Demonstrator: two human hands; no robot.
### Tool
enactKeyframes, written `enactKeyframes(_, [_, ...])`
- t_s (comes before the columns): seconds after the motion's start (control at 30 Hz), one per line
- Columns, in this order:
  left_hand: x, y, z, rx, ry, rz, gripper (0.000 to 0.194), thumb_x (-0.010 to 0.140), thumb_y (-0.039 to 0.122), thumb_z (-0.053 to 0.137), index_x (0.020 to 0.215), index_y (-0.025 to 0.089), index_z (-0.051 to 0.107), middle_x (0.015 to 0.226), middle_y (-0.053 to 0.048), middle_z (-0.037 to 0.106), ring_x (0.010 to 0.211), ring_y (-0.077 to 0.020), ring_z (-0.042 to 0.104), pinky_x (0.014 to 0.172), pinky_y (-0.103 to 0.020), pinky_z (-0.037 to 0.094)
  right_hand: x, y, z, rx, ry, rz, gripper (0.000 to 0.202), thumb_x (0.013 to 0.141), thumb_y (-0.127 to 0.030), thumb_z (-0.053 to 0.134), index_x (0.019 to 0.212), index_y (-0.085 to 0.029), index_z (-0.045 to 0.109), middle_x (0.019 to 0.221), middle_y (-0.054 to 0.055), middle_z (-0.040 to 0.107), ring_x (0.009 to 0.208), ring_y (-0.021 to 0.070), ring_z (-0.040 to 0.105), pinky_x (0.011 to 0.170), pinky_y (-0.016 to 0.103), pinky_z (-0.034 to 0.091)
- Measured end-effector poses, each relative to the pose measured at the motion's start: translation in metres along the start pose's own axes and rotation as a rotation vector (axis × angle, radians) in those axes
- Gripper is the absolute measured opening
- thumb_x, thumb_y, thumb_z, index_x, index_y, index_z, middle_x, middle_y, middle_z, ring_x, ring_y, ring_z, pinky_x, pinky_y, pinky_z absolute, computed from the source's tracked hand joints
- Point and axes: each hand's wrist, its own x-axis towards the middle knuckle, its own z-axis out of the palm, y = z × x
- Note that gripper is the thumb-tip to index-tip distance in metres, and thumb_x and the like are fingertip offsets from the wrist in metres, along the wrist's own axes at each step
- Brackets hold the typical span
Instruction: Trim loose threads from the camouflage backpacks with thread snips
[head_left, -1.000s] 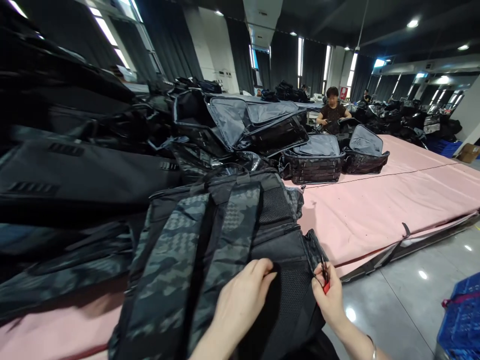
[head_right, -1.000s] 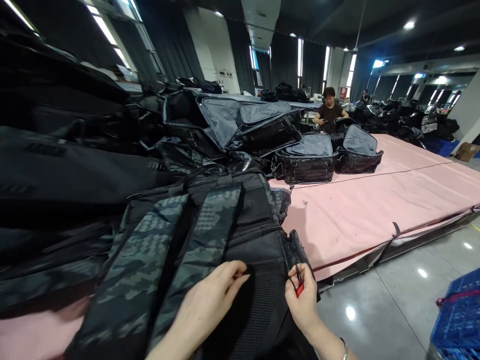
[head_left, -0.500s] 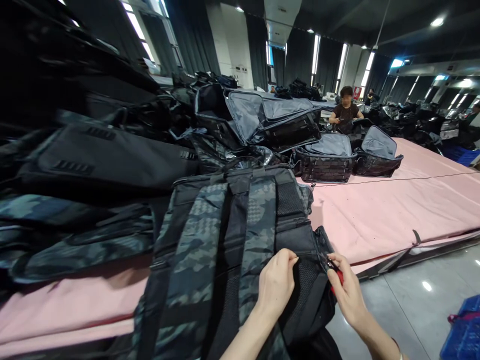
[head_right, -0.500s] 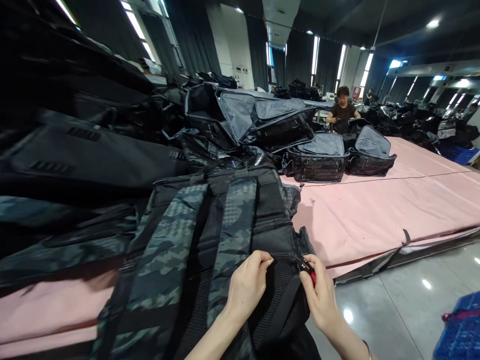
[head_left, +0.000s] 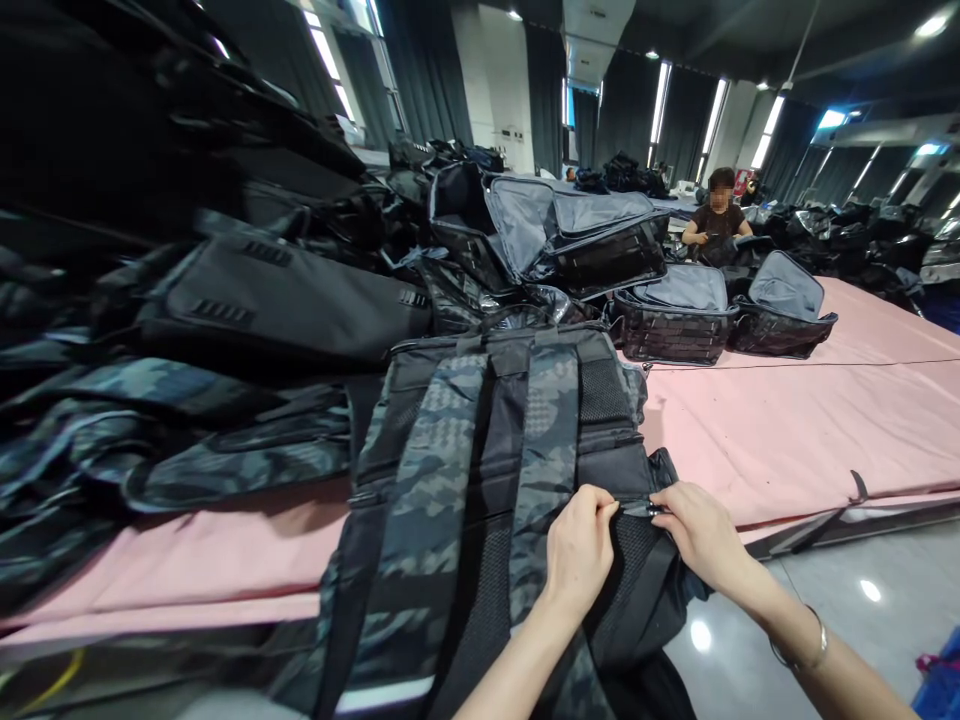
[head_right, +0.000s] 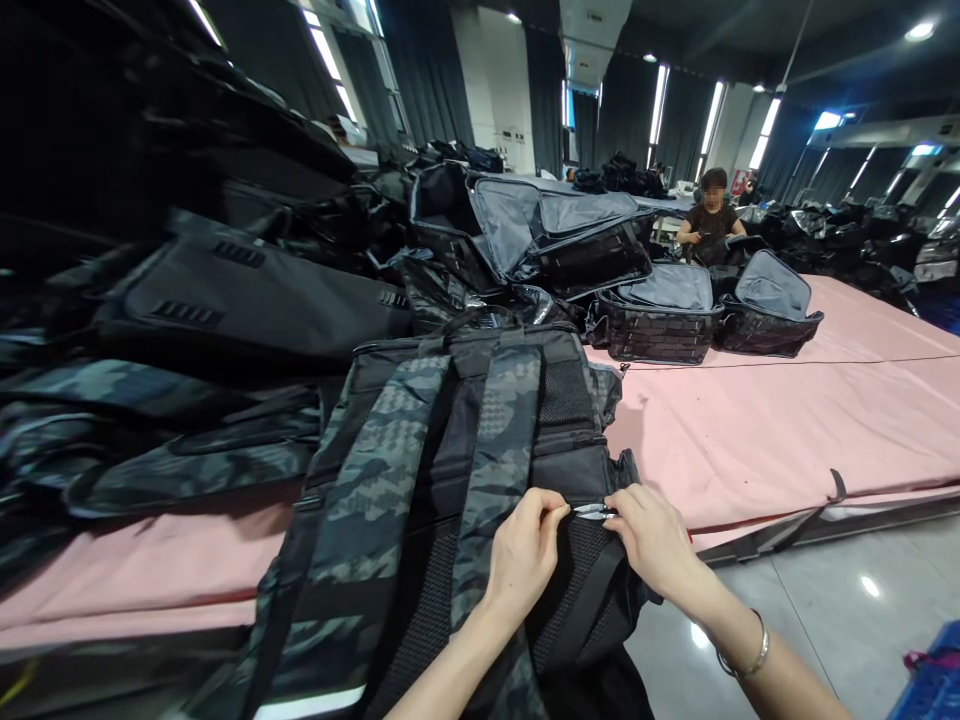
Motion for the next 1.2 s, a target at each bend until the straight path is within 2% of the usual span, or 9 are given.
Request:
enactKeyframes(0.13, [0.0,0.0,0.0,-0.005,0.017,0.009,0.014,0.089,0.021,0.037,0.078,0.02,0.046,0.073,0.0,0.057,0.066,-0.0137,0.055,0.062,-0.026,0.044,0.001,-0.003,0.0,-0.011,0.029,-0.011,0.013,0.091,-0.02,0.045,0.093,-0.021,0.058,0.084,0.006,0.06,0.08,0.0205,0.057,0.069,0.032,0.045])
enactKeyframes(0.23, [0.0,0.002,-0.004,-0.066,0.036,-0.006,0.013,0.088,0.024,0.04,0.079,0.02,0.048,0.072,0.0,0.058,0.064,-0.0132,0.056,0.06,-0.025,0.043,-0.001,-0.002,-0.001,0.093,0.08,0.066,0.013,0.091,-0.021,0.044,0.091,-0.021,0.057,0.085,0.005,0.061,0.082,0.0196,0.057,0.072,0.031,0.046])
enactKeyframes(0.33, [-0.001,0.004,-0.012,-0.186,-0.053,0.066,0.029,0.09,0.026,0.037,0.064,0.02,0.047,0.059,0.001,0.053,0.055,-0.0121,0.051,0.057,-0.025,0.04,-0.009,0.001,-0.001,0.204,0.15,0.213,0.012,0.09,-0.024,0.046,0.097,-0.021,0.054,0.09,0.004,0.061,0.084,0.0187,0.058,0.073,0.031,0.047])
enactKeyframes(0.43, [-0.001,0.006,-0.018,-0.256,-0.107,0.148,0.041,0.092,0.027,0.029,0.055,0.02,0.046,0.054,0.0,0.05,0.055,-0.0129,0.048,0.058,-0.027,0.039,-0.02,0.006,0.0,0.246,0.151,0.266,0.014,0.089,-0.026,0.047,0.102,-0.022,0.052,0.09,0.004,0.059,0.083,0.0185,0.057,0.074,0.031,0.047])
enactKeyframes(0.6, [0.0,0.009,-0.017,-0.195,-0.048,0.074,0.035,0.092,0.027,0.032,0.065,0.018,0.053,0.064,-0.002,0.055,0.062,-0.013,0.053,0.061,-0.026,0.042,-0.03,0.016,0.004,0.233,0.099,0.208,0.015,0.089,-0.024,0.047,0.103,-0.022,0.052,0.09,0.004,0.058,0.082,0.0184,0.056,0.074,0.033,0.047])
enactKeyframes(0.77, [0.0,0.008,-0.014,-0.132,-0.034,0.114,0.033,0.091,0.025,0.034,0.065,0.018,0.053,0.062,0.0,0.056,0.061,-0.0119,0.054,0.061,-0.025,0.042,-0.029,0.015,0.008,0.227,0.12,0.218,0.015,0.088,-0.021,0.047,0.102,-0.022,0.052,0.09,0.004,0.057,0.082,0.0185,0.056,0.074,0.033,0.046])
enactKeyframes(0.9, [-0.001,0.005,-0.009,-0.042,0.002,0.163,0.022,0.09,0.023,0.04,0.075,0.018,0.056,0.069,-0.001,0.061,0.066,-0.0122,0.058,0.064,-0.025,0.044,-0.027,0.009,0.016,0.317,0.132,0.258,0.015,0.087,-0.023,0.048,0.102,-0.022,0.052,0.09,0.003,0.058,0.081,0.018,0.056,0.074,0.032,0.045])
enactKeyframes(1.1, [-0.001,0.002,-0.001,0.046,0.023,0.224,0.015,0.088,0.021,0.046,0.09,0.018,0.06,0.083,-0.003,0.066,0.076,-0.013,0.062,0.07,-0.024,0.047,-0.018,0.004,0.024,0.687,0.31,0.425,0.017,0.088,-0.032,0.049,0.1,-0.021,0.053,0.094,0.004,0.058,0.09,0.018,0.055,0.079,0.03,0.044])
enactKeyframes(1.2, [0.001,0.005,0.003,0.117,-0.001,0.262,0.015,0.088,0.022,0.047,0.093,0.02,0.061,0.086,-0.002,0.066,0.078,-0.0132,0.061,0.07,-0.023,0.047,-0.016,0.006,0.03,0.835,0.416,0.492,0.02,0.087,-0.037,0.05,0.097,-0.02,0.053,0.089,0.003,0.057,0.084,0.0162,0.054,0.077,0.03,0.044])
